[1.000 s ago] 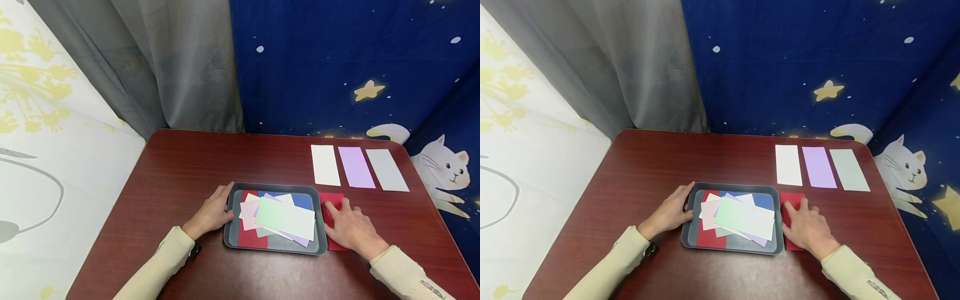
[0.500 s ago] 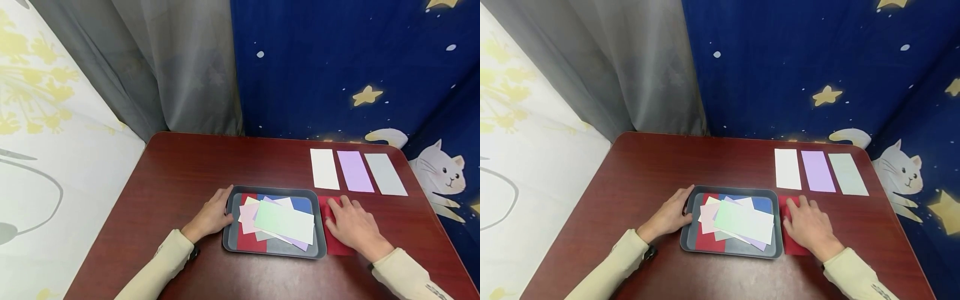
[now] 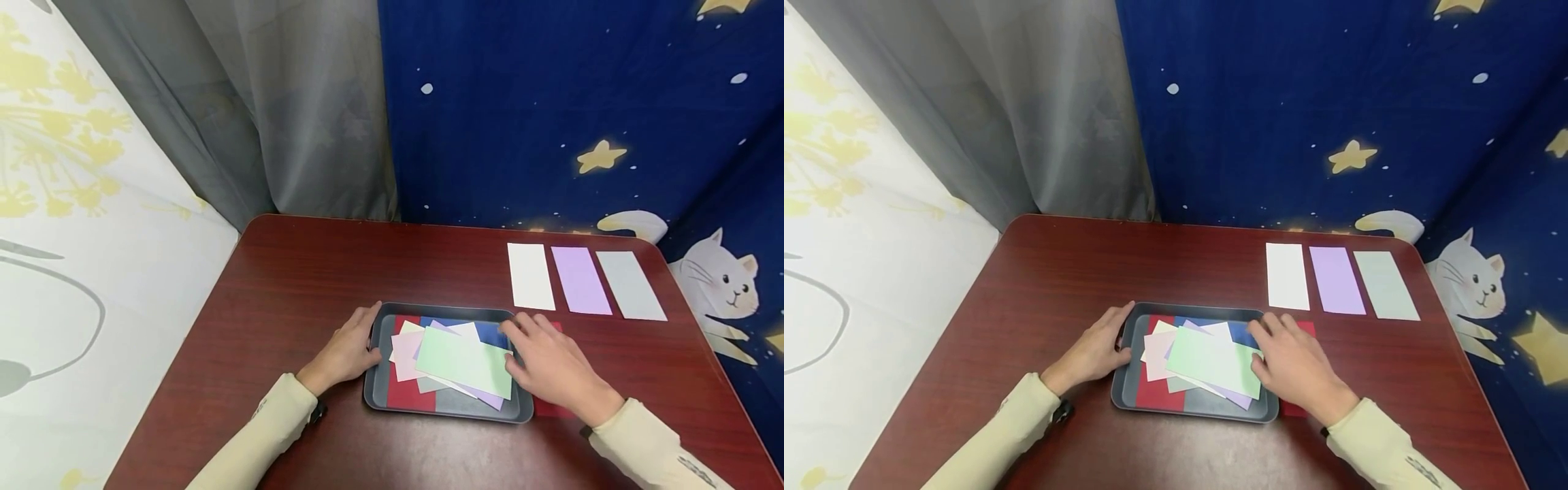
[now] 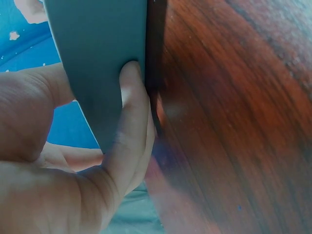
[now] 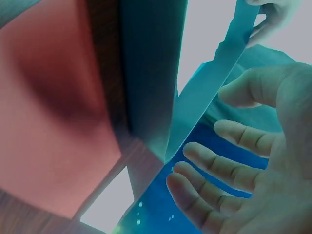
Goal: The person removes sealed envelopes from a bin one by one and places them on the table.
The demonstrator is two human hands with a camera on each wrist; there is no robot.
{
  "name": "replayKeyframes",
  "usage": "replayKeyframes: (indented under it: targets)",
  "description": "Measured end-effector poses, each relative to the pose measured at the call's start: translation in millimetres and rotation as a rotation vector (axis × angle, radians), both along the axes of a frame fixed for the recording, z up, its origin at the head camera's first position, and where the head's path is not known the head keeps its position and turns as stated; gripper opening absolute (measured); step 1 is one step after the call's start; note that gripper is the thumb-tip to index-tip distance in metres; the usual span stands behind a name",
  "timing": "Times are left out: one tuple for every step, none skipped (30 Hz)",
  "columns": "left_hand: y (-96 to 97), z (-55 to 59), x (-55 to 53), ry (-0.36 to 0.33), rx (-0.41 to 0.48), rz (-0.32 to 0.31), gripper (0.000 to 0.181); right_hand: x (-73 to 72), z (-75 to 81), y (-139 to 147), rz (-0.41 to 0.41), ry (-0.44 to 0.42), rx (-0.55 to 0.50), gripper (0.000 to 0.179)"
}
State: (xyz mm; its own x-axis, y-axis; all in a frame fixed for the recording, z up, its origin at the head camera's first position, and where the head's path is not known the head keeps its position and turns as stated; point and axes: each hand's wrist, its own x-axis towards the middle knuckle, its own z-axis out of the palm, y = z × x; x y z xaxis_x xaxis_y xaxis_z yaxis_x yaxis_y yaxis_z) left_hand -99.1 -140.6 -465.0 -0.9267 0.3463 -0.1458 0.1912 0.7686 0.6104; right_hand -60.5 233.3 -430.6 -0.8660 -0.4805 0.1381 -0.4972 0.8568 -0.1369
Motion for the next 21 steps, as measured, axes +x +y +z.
replayKeyframes:
  targets:
    - [-0.1,-0.3,0.0,0.001,-0.002,-0.002,0.091,-0.5,-0.8,-1.8,0.027,-0.004,0.001,0.043]
    - [-0.2,-0.5,0.1,0.001,-0.001,-0.003,0.091,-1.0,-1.7,-3.5,0.052,-0.009,0.003,0.043]
    - [-0.3,-0.7,0.2,0.003,-0.001,-0.006,0.091,-1.8,-2.5,-5.4,0.075,-0.015,0.003,0.042]
    - [-0.4,-1.0,0.2,0.004,0.000,-0.008,0.091,-2.4,-3.3,-7.0,0.096,-0.022,0.005,0.042]
    - [-0.4,-1.1,0.2,0.005,-0.001,-0.010,0.091,-3.2,-4.3,-8.7,0.116,-0.029,0.006,0.042]
    - [-0.4,-1.1,0.1,0.006,0.000,-0.011,0.091,-3.7,-5.2,-10.4,0.130,-0.038,0.006,0.042]
    - [-0.5,-1.1,0.0,0.007,0.001,-0.012,0.091,-4.2,-6.1,-12.2,0.144,-0.046,0.003,0.042]
    - [-0.6,-1.0,-0.1,0.007,0.003,-0.013,0.091,-4.8,-7.0,-14.0,0.158,-0.054,0.001,0.042]
    - [-0.7,-0.8,-0.2,0.006,0.002,-0.012,0.091,-5.4,-7.9,-15.8,0.171,-0.061,-0.001,0.042]
    - [-0.8,-0.6,-0.3,0.005,0.002,-0.011,0.091,-5.7,-8.9,-17.5,0.185,-0.065,-0.004,0.042]
    - [-0.9,-0.4,-0.4,0.003,0.001,-0.009,0.091,-6.1,-9.7,-19.4,0.199,-0.066,-0.007,0.042]
    - [-1.0,-0.2,-0.4,0.002,0.000,-0.007,0.091,-6.5,-10.2,-21.4,0.211,-0.065,-0.009,0.042]
    - [-1.1,0.0,-0.4,0.001,-0.001,-0.005,0.091,-7.0,-10.8,-23.4,0.224,-0.064,-0.011,0.042]
    - [-1.2,0.1,-0.4,0.000,-0.002,-0.003,0.091,-7.7,-11.2,-25.4,0.237,-0.061,-0.013,0.042]
    - [-1.3,0.1,-0.3,0.000,-0.002,-0.003,0.091,-8.4,-11.5,-27.5,0.247,-0.059,-0.010,0.043]
    - [-1.3,0.0,-0.2,0.000,-0.001,-0.003,0.091,-9.1,-11.6,-29.5,0.254,-0.060,-0.005,0.044]
    - [-1.3,-0.1,-0.1,0.001,0.000,-0.005,0.091,-9.7,-11.7,-31.7,0.258,-0.065,0.002,0.045]
    - [-1.3,-0.1,0.1,0.002,0.001,-0.006,0.091,-10.2,-11.7,-33.8,0.261,-0.073,0.009,0.046]
    - [-1.3,-0.3,0.2,0.003,0.002,-0.008,0.091,-10.7,-12.1,-35.8,0.263,-0.084,0.018,0.048]
    - [-1.3,-0.3,0.4,0.004,0.003,-0.009,0.091,-11.0,-12.2,-37.8,0.263,-0.095,0.027,0.049]
    - [-1.2,-0.2,0.5,0.005,0.003,-0.010,0.091,-11.3,-12.2,-39.7,0.265,-0.106,0.035,0.051]
